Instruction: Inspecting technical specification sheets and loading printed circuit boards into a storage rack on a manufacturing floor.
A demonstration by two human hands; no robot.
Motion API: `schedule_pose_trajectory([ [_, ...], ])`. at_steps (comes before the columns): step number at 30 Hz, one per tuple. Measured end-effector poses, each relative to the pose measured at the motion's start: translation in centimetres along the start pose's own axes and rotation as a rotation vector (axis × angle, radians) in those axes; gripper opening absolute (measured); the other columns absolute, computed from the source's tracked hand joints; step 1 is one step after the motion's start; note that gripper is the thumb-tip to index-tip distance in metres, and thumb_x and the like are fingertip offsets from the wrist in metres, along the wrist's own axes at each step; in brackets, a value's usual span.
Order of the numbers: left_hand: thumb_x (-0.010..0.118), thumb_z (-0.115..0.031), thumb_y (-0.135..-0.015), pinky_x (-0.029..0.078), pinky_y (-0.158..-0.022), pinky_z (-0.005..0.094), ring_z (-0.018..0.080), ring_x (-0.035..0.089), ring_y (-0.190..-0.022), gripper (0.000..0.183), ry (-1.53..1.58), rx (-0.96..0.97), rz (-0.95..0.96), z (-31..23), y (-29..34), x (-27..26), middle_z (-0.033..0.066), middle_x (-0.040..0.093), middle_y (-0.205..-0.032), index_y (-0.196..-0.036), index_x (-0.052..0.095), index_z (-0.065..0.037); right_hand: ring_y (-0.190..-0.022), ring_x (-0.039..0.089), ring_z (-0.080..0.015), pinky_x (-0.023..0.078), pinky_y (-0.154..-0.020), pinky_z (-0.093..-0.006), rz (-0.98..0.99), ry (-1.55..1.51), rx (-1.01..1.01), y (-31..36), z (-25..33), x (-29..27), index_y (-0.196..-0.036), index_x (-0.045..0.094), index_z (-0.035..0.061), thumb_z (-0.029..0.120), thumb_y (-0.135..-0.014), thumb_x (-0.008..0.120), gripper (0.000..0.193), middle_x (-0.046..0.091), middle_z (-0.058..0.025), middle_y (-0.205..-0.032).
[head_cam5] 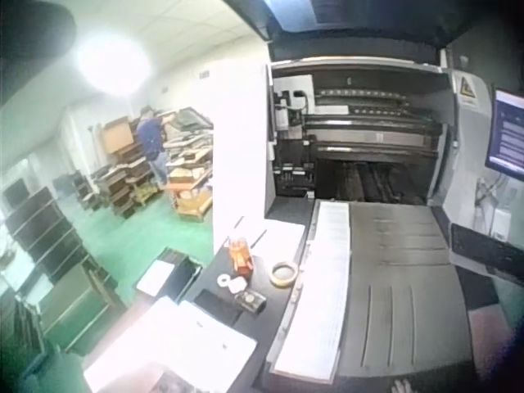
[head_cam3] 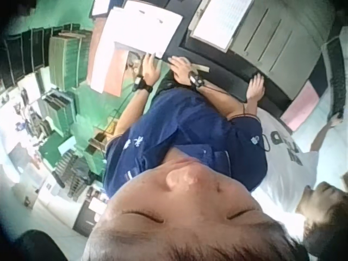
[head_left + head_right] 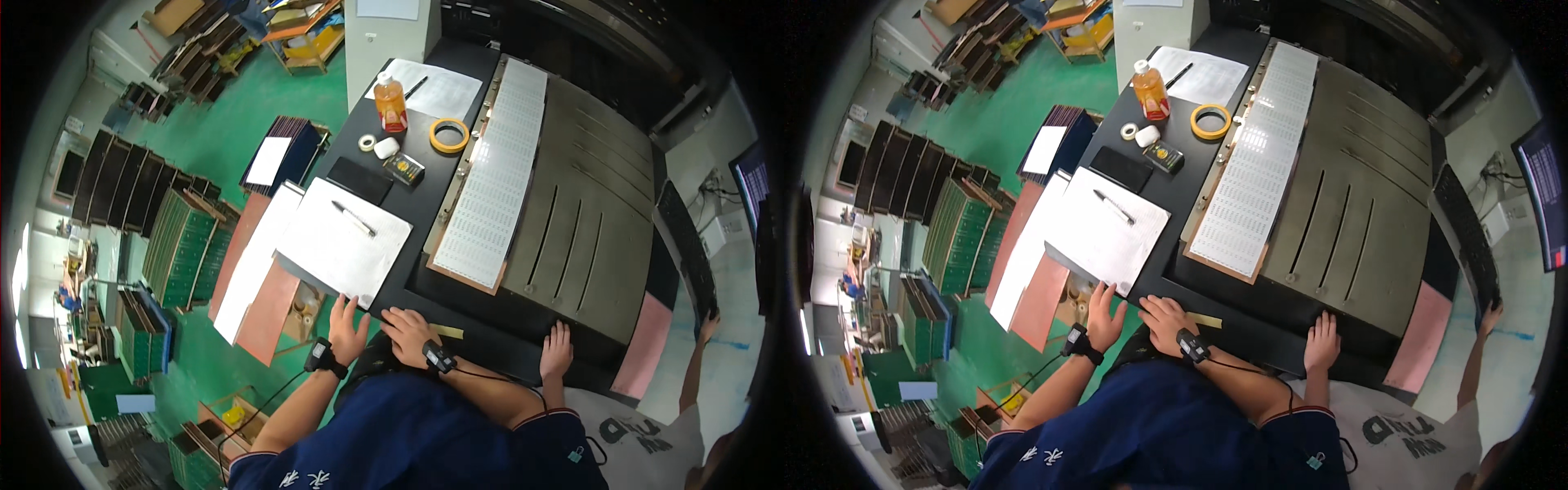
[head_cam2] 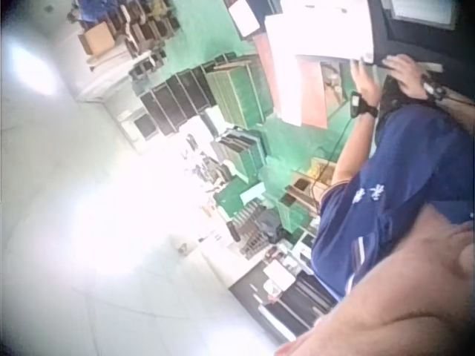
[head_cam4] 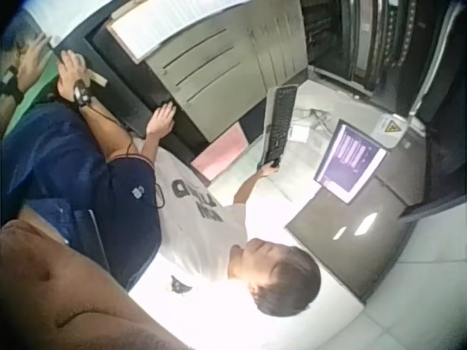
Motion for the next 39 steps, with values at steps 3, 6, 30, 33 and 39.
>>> schedule_pose_trajectory([
  [3, 0.060, -0.018, -0.083, 0.033, -0.098, 0.0477, 0.0464, 0.038, -0.117, 0.042, -0.037, 0.008, 0.021, -0.1, 0.2, 0.0, 0.0326, 0.037, -0.128, -0.117, 0.050, 0.002, -0.120, 0.041, -0.0275, 0.032, -0.100, -0.0423, 0.019, 0.036, 0.027, 0.0, 0.2, 0.2, -0.107, 0.058, 0.0030, 0.007, -0.071, 0.057, 0.036, 0.049, -0.0127, -0.124],
  [6, 0.058, -0.020, -0.083, 0.032, -0.099, 0.0482, 0.0466, 0.036, -0.119, 0.042, -0.050, 0.019, 0.061, 0.0, 0.4, -0.3, 0.0322, 0.036, -0.130, -0.118, 0.051, 0.002, -0.122, 0.041, -0.0264, 0.031, -0.102, -0.0426, -0.003, 0.038, 0.056, 0.0, 0.3, 0.4, -0.107, 0.058, 0.0035, 0.006, -0.071, 0.056, 0.036, 0.049, -0.0118, -0.126],
  [30, 0.045, -0.020, -0.086, 0.050, -0.075, 0.0437, 0.0301, 0.062, -0.094, 0.026, -0.648, -0.849, 0.963, 44.2, 58.4, -5.7, 0.0131, 0.064, -0.103, -0.097, 0.065, -0.008, -0.134, 0.023, -0.0313, 0.018, -0.109, -0.0475, -0.014, 0.282, 0.404, 1.8, 0.9, 5.4, -0.103, 0.064, 0.0084, 0.011, -0.072, 0.054, 0.033, 0.032, -0.0143, -0.142],
  [33, 0.046, -0.022, -0.085, 0.050, -0.076, 0.0431, 0.0305, 0.062, -0.095, 0.027, -0.556, -0.915, 1.015, 43.8, 60.8, -4.5, 0.0137, 0.064, -0.104, -0.099, 0.065, -0.007, -0.130, 0.030, -0.0329, 0.024, -0.107, -0.0466, -0.050, 0.274, 0.433, 2.2, 0.6, 5.0, -0.103, 0.064, 0.0091, 0.011, -0.072, 0.054, 0.032, 0.039, -0.0165, -0.137],
  [39, 0.048, -0.025, -0.084, 0.049, -0.079, 0.0420, 0.0313, 0.061, -0.096, 0.031, -0.405, -0.563, 0.818, 40.3, 51.6, 4.5, 0.0147, 0.063, -0.106, -0.102, 0.064, -0.006, -0.108, 0.051, -0.0365, 0.041, -0.095, -0.0414, -0.459, 0.212, 0.384, 1.0, -0.5, -0.3, -0.098, 0.063, 0.0044, 0.007, -0.069, 0.055, 0.030, 0.055, -0.0223, -0.116],
])
Point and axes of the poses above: each hand's wrist, its own y-axis away from the middle knuckle, its own x-axis out of the palm, z = x × y, the point moved 8 cm from there along -y, towards the middle knuckle
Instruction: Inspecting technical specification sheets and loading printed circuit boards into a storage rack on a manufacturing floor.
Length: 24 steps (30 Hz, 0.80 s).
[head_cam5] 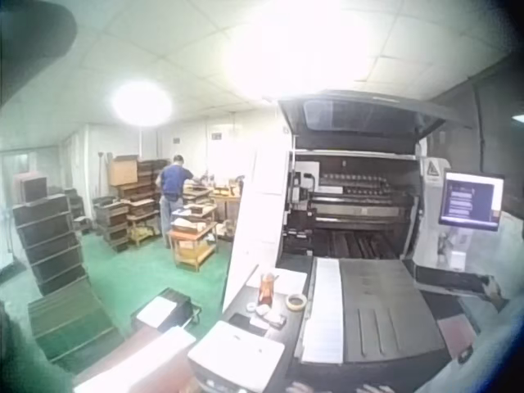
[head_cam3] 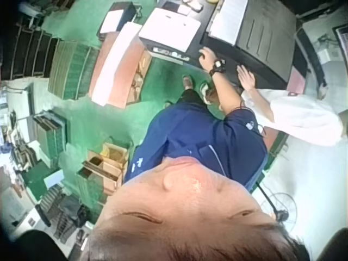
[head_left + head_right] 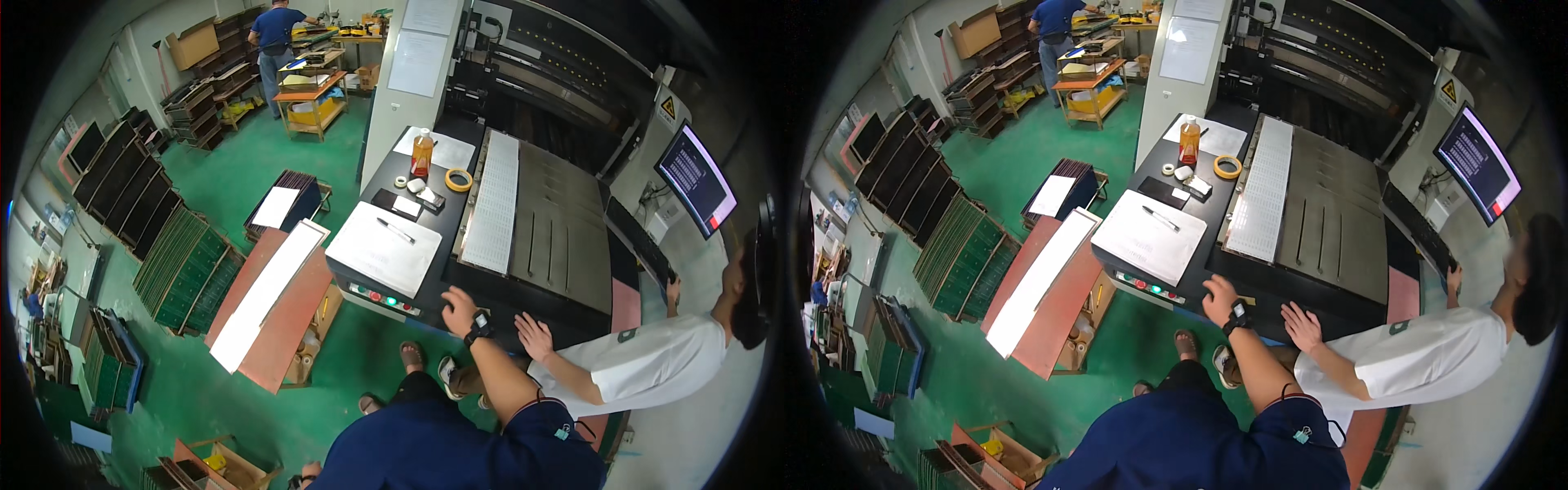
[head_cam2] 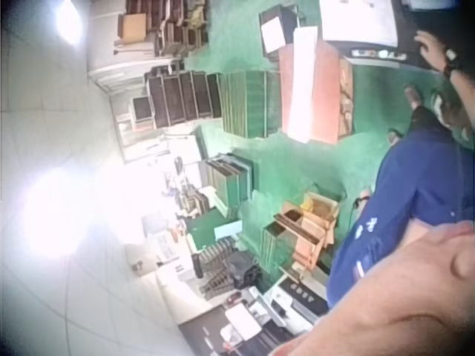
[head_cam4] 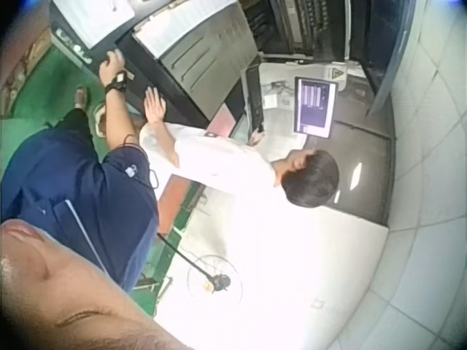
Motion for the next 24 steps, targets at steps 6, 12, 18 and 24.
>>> schedule_pose_trajectory([
  [6, 0.059, -0.023, -0.082, 0.048, -0.075, 0.0329, 0.0242, 0.062, -0.083, 0.042, 0.906, 0.070, -0.249, -10.9, -4.4, -19.6, 0.0161, 0.065, -0.094, -0.116, 0.055, 0.000, -0.105, 0.053, -0.0356, 0.043, -0.092, -0.0412, -0.233, 0.209, 0.287, -5.1, -12.6, -8.2, -0.101, 0.061, 0.0003, 0.011, -0.070, 0.058, 0.034, 0.056, -0.0213, -0.113],
  [12, 0.052, -0.019, -0.088, 0.045, -0.049, 0.0244, 0.0118, 0.058, -0.065, 0.028, 1.188, 0.107, -0.357, -11.9, -10.3, -28.9, 0.0050, 0.062, -0.077, -0.110, 0.056, -0.001, -0.109, 0.051, -0.0342, 0.042, -0.092, -0.0404, -0.134, 0.078, 0.571, -9.0, -19.8, -9.1, -0.118, 0.052, -0.0004, 0.019, -0.079, 0.052, 0.044, 0.051, -0.0190, -0.122],
  [18, 0.048, -0.018, -0.092, 0.047, -0.064, 0.0256, 0.0153, 0.060, -0.072, 0.025, 1.226, 0.483, -0.499, -27.2, -8.2, -47.4, 0.0082, 0.063, -0.081, -0.106, 0.056, 0.002, -0.114, 0.047, -0.0355, 0.040, -0.096, -0.0403, -0.232, 0.232, 0.679, -8.0, -26.8, -13.5, -0.115, 0.054, -0.0012, 0.019, -0.080, 0.055, 0.040, 0.050, -0.0199, -0.124],
  [24, 0.045, -0.014, -0.093, 0.046, -0.081, 0.0325, 0.0203, 0.060, -0.085, 0.024, 1.079, 0.983, -0.513, -48.4, 6.8, -64.6, 0.0136, 0.063, -0.090, -0.107, 0.054, 0.003, -0.121, 0.040, -0.0320, 0.031, -0.101, -0.0470, -0.312, 0.385, 0.400, -9.4, -25.6, -14.5, -0.113, 0.056, 0.0029, 0.016, -0.080, 0.053, 0.036, 0.047, -0.0163, -0.127],
])
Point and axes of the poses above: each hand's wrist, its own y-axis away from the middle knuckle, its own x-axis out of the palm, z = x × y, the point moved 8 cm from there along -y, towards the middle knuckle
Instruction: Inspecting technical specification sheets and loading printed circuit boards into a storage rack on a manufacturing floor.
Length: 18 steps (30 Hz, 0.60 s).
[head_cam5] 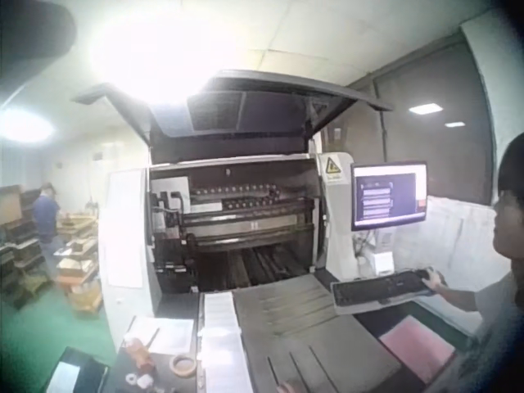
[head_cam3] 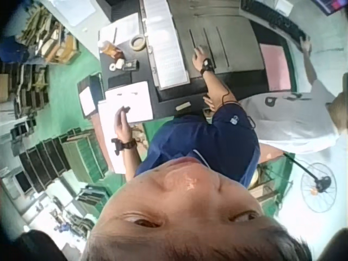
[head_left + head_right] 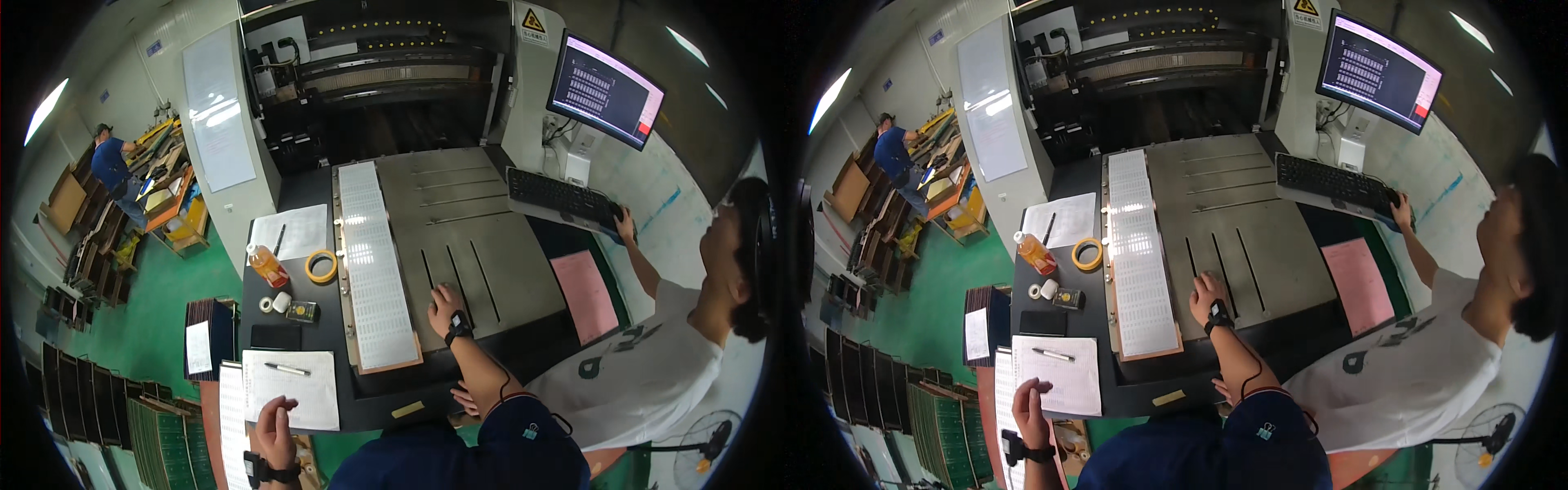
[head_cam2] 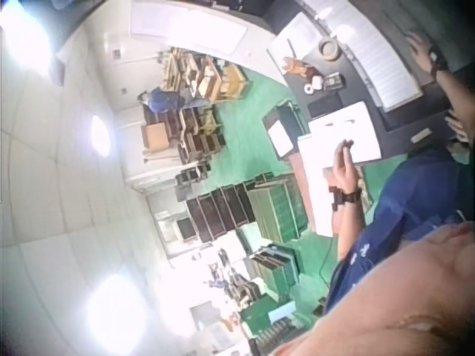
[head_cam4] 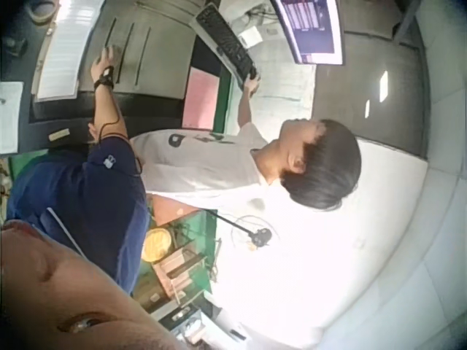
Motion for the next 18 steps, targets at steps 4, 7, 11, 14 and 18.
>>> schedule_pose_trajectory([
  [4, 0.050, -0.015, -0.086, 0.048, -0.077, 0.0385, 0.0299, 0.062, -0.086, 0.025, -0.185, 0.418, 0.360, -10.9, -3.7, 6.4, 0.0193, 0.063, -0.090, -0.104, 0.055, 0.003, -0.117, 0.044, -0.0327, 0.032, -0.100, -0.0470, -0.081, -0.003, -0.001, 0.3, -1.3, -1.5, -0.111, 0.058, 0.0031, 0.016, -0.077, 0.056, 0.036, 0.050, -0.0161, -0.123],
  [7, 0.047, -0.010, -0.084, 0.050, -0.065, 0.0418, 0.0331, 0.063, -0.073, 0.016, -0.078, 0.776, 0.515, -18.3, -2.3, 8.7, 0.0145, 0.063, -0.084, -0.098, 0.049, -0.005, -0.117, 0.044, -0.0330, 0.033, -0.100, -0.0469, -0.088, -0.004, -0.018, -0.4, -0.1, -1.6, -0.109, 0.059, 0.0029, 0.015, -0.077, 0.056, 0.034, 0.050, -0.0163, -0.123],
  [11, 0.053, -0.013, -0.084, 0.051, -0.065, 0.0391, 0.0308, 0.064, -0.075, 0.016, -0.140, 0.869, 0.478, -22.4, 0.0, 6.8, 0.0118, 0.064, -0.086, -0.099, 0.053, -0.007, -0.114, 0.046, -0.0351, 0.038, -0.097, -0.0451, -0.031, -0.012, -0.110, -1.6, 3.8, -0.2, -0.106, 0.059, 0.0019, 0.013, -0.075, 0.056, 0.034, 0.052, -0.0176, -0.120],
  [14, 0.057, -0.018, -0.085, 0.051, -0.068, 0.0368, 0.0291, 0.064, -0.082, 0.018, -0.117, 1.016, 0.469, -23.3, 1.4, 4.4, 0.0114, 0.065, -0.093, -0.100, 0.057, -0.009, -0.111, 0.048, -0.0355, 0.039, -0.096, -0.0439, -0.022, -0.001, -0.205, -0.2, 1.1, 0.6, -0.111, 0.056, 0.0030, 0.008, -0.072, 0.057, 0.039, 0.053, -0.0187, -0.117],
  [18, 0.045, -0.016, -0.089, 0.049, -0.070, 0.0359, 0.0262, 0.060, -0.082, 0.023, -0.172, 1.283, -0.124, -26.6, 6.2, -3.1, 0.0110, 0.062, -0.098, -0.098, 0.064, -0.007, -0.114, 0.044, -0.0382, 0.035, -0.099, -0.0466, 0.037, 0.049, -0.252, -0.4, -3.4, 0.6, -0.113, 0.055, -0.0026, 0.013, -0.082, 0.052, 0.035, 0.051, -0.0219, -0.120],
])
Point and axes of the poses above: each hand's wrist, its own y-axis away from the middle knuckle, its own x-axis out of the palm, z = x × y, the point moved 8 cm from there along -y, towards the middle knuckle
